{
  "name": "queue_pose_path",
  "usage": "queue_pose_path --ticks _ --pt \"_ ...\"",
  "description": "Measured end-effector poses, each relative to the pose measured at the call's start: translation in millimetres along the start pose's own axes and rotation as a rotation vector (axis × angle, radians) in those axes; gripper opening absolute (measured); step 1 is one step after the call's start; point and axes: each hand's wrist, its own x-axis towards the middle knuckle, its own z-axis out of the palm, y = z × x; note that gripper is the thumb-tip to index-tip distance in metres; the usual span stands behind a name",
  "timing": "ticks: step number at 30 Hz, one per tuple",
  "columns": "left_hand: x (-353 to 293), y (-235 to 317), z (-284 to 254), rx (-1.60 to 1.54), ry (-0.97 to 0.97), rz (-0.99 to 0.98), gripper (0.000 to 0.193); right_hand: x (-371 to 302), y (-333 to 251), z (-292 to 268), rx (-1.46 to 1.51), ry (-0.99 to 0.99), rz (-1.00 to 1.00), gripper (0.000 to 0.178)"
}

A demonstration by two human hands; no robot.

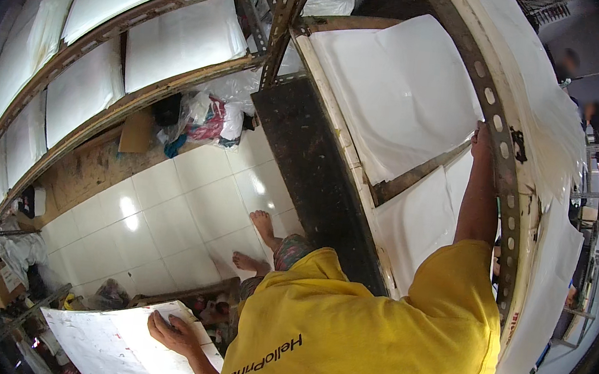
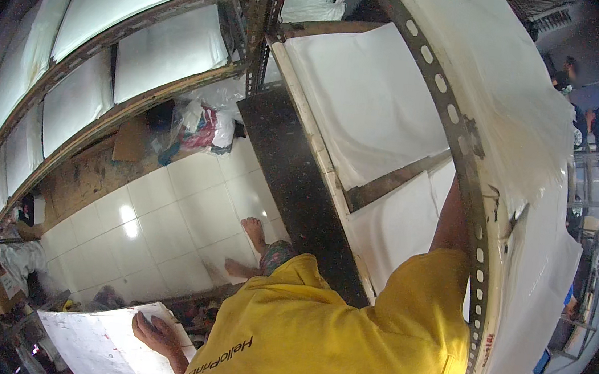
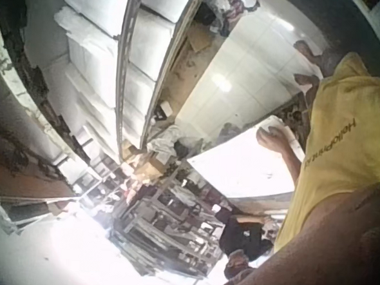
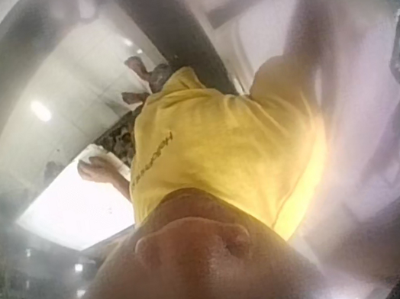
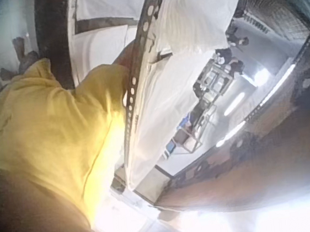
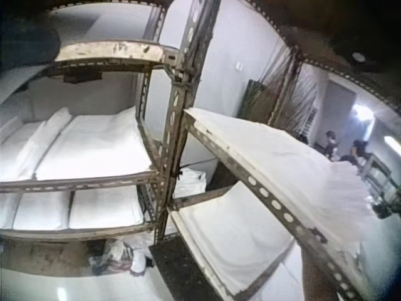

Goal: The person repeatedly picks up large white sheets from a table and places them onto a metal rack. The person handles the sheets one at a time, stacking them in a neat pile on the rack.

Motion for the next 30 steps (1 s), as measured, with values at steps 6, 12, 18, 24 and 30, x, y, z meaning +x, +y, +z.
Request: queue_pose_path --ticks 6,12,18,24,30 --pt "-11.2 -14.1 23.4 -0.066 -0.026 -0.03 0.034 97.7 35.1 -17.1 0.389 -0.117 0.348 0.015" --pt "0.6 4.4 -1.9 0.005 -0.019 -0.005 0.033 40.1 21.8 -4.9 -0.135 -0.056 0.241 0.021" --pt "0.5 3.0 1.8 -0.005 -0.003 0.015 0.034 52.1 27.9 -2.1 -0.136 -0.072 0.266 0.014" --pt "4.6 5.0 -2.7 -0.089 -0.009 -0.018 0.035 51.8 23.1 -1.7 -0.183 -0.071 0.136 0.028" --pt "-1.5 9.8 -1.7 -0.135 0.03 -0.119 0.04 39.6 -49.6 25.9 -0.029 -0.152 -0.424 0.046"
